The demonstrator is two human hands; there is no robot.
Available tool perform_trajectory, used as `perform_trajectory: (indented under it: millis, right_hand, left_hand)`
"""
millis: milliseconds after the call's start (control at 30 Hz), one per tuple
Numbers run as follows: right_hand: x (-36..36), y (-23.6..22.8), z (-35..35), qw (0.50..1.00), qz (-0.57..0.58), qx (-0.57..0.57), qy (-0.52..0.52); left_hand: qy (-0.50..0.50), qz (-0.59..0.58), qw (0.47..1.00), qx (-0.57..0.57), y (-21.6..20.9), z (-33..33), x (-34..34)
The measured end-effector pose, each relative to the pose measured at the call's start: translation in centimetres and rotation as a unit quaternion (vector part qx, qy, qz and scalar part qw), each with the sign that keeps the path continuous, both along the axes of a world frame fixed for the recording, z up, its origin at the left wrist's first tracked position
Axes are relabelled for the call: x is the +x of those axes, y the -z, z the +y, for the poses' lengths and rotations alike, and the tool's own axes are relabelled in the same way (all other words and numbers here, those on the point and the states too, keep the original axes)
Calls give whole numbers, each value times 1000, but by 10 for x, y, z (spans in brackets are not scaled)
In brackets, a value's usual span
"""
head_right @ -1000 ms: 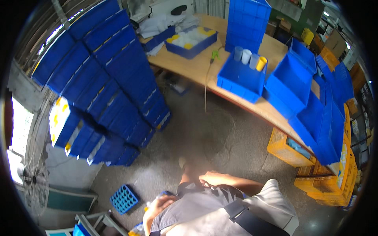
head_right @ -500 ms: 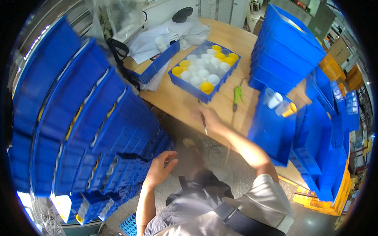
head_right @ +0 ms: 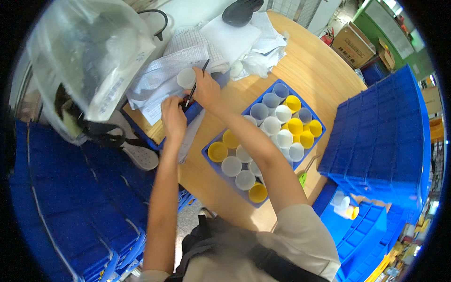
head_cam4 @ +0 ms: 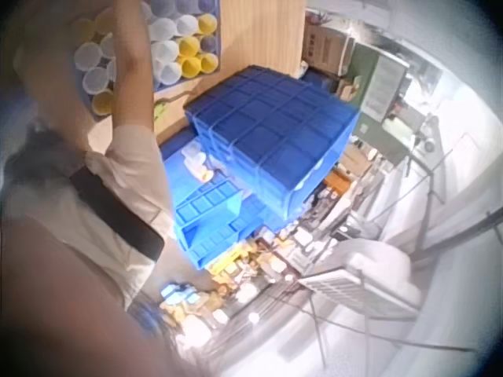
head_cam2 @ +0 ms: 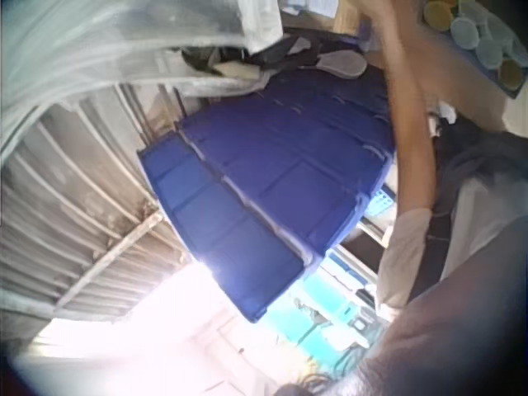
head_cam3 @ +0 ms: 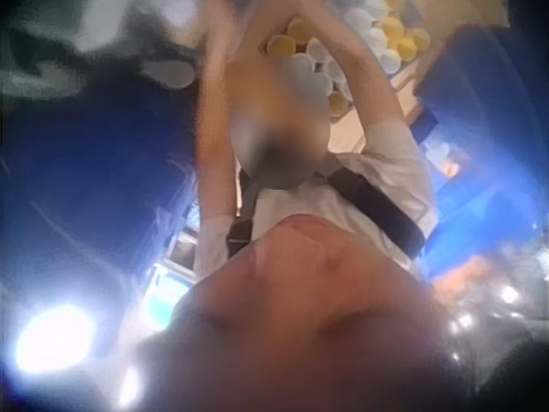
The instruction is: The person writes on a clipboard, then sits on the floor to sort white and yellow cups filled with small white pellets into a blue tray. They pick up cups one by one, place them in the tray, and occasionally sweep spilled pellets back into the cups.
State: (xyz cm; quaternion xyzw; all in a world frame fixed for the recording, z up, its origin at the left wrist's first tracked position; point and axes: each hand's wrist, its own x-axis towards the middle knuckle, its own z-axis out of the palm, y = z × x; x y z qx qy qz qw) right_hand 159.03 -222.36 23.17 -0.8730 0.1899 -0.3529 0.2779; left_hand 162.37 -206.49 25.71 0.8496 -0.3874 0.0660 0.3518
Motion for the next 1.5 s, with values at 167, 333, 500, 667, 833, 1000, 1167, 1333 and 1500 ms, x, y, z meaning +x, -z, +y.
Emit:
perform_trajectory:
  millis: [167,333,500,667,833,1000,1167,1333,1500]
  right_hand:
    - [-8,-8,-45,998,19,63,-12]
    - [-18,-7,-78,999,3,35,-9]
    - [-19,-9,-90,999,-30,6,-15]
    - [-30,-14,-103,995,-95,-5,-2]
    - [-27,-5,-105,999,-12,-4,-45]
    - [-23,14,-109,998,-21,-19,-53]
    - [-25,18,-112,999,-17,-6,-49]
    - [-26,11,-116,998,-35,1,-51]
    - [-31,7,-122,998,-16,-2,-58]
  left_hand:
    - [41,-282,938,198,34,-47,83]
    - [68,-406,858,308,41,-62,119]
    - [85,-403,850,329,30,-67,125]
    - [110,-458,836,282,9,-71,138]
    - [207,-480,798,301,26,-54,120]
    - [337,-376,773,384,53,-51,108]
    - [260,-436,769,390,60,-60,104]
    - [220,-455,811,296,74,-85,98]
    - [192,-483,815,258,96,-110,99]
